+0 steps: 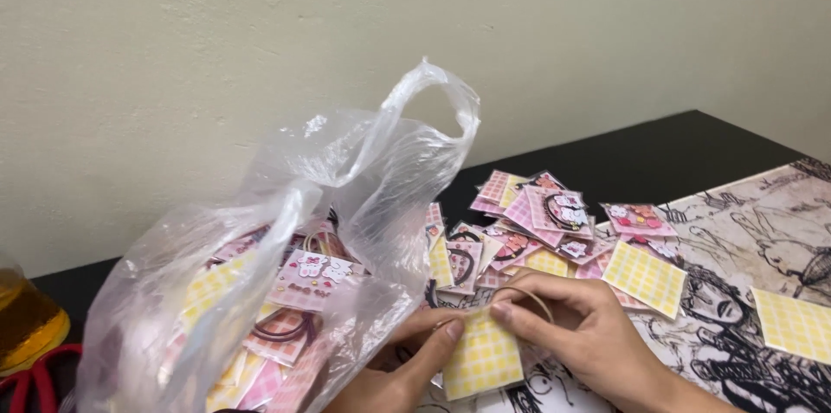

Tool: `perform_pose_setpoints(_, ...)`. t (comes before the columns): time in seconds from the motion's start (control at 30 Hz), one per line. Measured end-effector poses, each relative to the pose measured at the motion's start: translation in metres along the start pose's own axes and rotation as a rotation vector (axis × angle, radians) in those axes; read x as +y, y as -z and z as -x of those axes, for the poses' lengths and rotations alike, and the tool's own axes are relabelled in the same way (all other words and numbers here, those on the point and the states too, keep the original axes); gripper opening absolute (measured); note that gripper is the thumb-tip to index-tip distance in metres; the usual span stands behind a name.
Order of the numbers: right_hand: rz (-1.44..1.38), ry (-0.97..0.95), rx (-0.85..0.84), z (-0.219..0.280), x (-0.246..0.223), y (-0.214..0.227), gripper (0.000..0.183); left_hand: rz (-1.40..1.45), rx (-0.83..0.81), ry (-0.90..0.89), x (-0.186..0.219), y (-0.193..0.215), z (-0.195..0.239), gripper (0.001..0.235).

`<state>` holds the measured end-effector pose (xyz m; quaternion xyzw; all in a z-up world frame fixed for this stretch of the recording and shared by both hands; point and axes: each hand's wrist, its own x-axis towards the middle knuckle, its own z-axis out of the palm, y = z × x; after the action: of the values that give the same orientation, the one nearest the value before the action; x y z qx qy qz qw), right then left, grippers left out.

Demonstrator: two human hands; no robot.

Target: The person repeatedly picks small checkered paper cards and hair ties from a plastic bag, attaches each hair tie to a card, and places the assembled units into the bag. The process is repeated for multiple items throughout the clip.

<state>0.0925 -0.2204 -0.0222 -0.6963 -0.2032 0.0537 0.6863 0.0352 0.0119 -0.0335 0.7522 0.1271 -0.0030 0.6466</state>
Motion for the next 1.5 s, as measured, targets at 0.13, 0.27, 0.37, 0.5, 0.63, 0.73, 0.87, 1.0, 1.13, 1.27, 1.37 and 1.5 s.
perform_pose_setpoints(0.13,0.071,0.11,0.104,-0.005,0.025,0.008,0.017,-0.111,-0.022,-0.167,0.009,0.01,0.001,0.031)
perform_pose_setpoints(0.27,0.088,0.114,0.41,-0.004,0.031,0.004,0.016,-0.169,0.291,0.06,0.025,0.005,0.018,0.032)
perform_pose_setpoints(0.37,0.157,0.312,0.619,0.007,-0.001,-0.028,0.01,0.052,0.413,-0.168,0.017,0.003,0.02,0.023)
perform_pose_setpoints(0.5,0.371,0.596,0.589,0.017,-0.059,-0.05,0.016,-0.066,0.827,-0.793,0.019,0.004,0.021,0.007)
perform_pose_setpoints(0.63,0.381,0.604,0.384,-0.005,-0.136,-0.087,0.021,-0.154,1.116,-1.252,0.006,0.001,0.01,0.009)
perform_pose_setpoints(0.73,0.695,0.511,0.085,-0.04,-0.173,-0.098,0.032,-0.122,0.614,-1.297,-0.005,0.004,-0.006,0.02)
perform_pose_setpoints(0.87,0.933,0.174,-0.281,-0.072,-0.219,-0.152,0.037,-0.263,0.434,-1.088,0.006,0.014,0.002,0.009)
perform_pose_setpoints(1.0,0.645,-0.109,-0.474,-0.09,-0.21,-0.192,0.024,-0.423,0.167,-0.798,0.01,0.017,0.015,0.041)
perform_pose_setpoints(1.13,0.872,-0.142,-0.447,-0.073,-0.203,-0.197,0.034,-0.492,-0.035,-0.567,0.002,0.01,0.028,0.063)
perform_pose_setpoints(1.27,0.936,0.386,-0.211,-0.022,-0.184,-0.171,0.023,-0.517,-0.255,-0.463,-0.009,0.017,0.036,0.061)
perform_pose_setpoints(1.37,0.895,1.004,-0.085,0.022,-0.15,-0.148,0.008,-0.459,-0.217,-0.661,-0.006,0.023,0.042,0.041)
perform_pose_setpoints(1.5,0.825,1.106,0.025,0.066,-0.085,-0.134,0.012,-0.504,-0.211,-0.69,-0.006,0.026,0.042,0.029)
